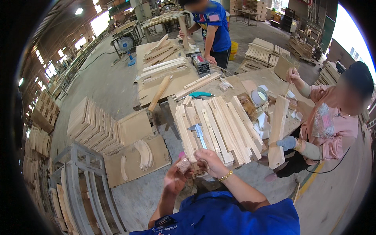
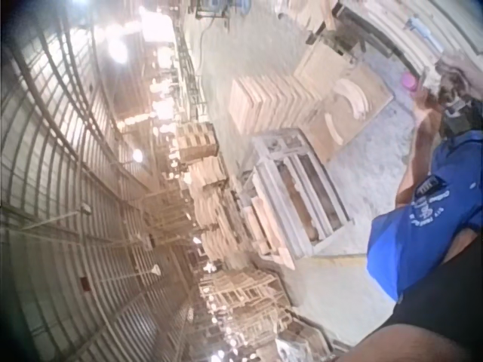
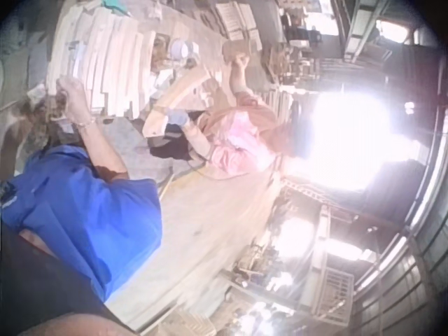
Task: The person picks up curved wooden pieces from a crate and a table, then uses a caliper to measure their dimensions. They handle the pieces one at a time, inspecting them and placing them back on the table or floor.
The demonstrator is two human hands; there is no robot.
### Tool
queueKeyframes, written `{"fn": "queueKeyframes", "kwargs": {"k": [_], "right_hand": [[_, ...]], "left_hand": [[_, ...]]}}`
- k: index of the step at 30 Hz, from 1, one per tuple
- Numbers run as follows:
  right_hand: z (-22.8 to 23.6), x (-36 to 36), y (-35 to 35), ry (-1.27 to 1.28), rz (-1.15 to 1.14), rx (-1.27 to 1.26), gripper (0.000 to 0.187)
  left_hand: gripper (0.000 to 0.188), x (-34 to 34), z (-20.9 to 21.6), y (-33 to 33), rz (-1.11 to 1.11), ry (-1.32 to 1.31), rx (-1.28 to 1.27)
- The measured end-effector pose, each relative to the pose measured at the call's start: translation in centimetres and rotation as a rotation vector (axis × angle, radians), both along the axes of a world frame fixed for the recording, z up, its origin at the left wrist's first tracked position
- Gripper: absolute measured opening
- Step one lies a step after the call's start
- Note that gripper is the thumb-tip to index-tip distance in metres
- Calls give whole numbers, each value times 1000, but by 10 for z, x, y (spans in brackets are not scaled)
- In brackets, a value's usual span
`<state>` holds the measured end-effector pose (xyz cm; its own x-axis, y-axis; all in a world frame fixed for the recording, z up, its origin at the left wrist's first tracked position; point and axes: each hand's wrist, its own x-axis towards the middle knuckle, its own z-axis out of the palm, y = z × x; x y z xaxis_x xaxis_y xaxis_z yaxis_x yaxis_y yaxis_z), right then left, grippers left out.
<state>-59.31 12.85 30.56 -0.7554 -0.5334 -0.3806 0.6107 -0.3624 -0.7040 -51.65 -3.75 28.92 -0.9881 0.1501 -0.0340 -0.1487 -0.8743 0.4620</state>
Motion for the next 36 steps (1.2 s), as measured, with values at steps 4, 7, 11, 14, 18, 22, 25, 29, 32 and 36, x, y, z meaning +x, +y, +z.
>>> {"fn": "queueKeyframes", "kwargs": {"k": [4,7,11,14,18,22,25,29,32,36], "right_hand": [[-3,14,-6,156,171,88,24],[4,21,-10,170,125,100,22],[-9,16,2,-19,182,-90,17],[-8,15,10,-90,129,-210,14],[-16,9,28,-17,-186,-194,15],[20,-9,74,182,-393,-238,22],[22,-8,112,238,-428,-183,24],[28,7,139,152,-360,-131,31],[17,22,164,168,-352,-177,28],[17,32,186,234,-394,-276,24]], "left_hand": [[50,3,-7,10,24,-45,-145],[49,6,-10,9,25,-64,-172],[51,3,-20,11,-83,63,-64],[55,5,-19,16,-93,71,-36],[55,-14,-18,18,-124,134,-48],[48,-89,19,29,78,40,-310],[35,-208,46,67,160,169,-750],[46,-353,41,99,312,554,-1727],[47,-411,26,126,202,608,-1928],[58,-439,16,128,386,613,-2124]]}}
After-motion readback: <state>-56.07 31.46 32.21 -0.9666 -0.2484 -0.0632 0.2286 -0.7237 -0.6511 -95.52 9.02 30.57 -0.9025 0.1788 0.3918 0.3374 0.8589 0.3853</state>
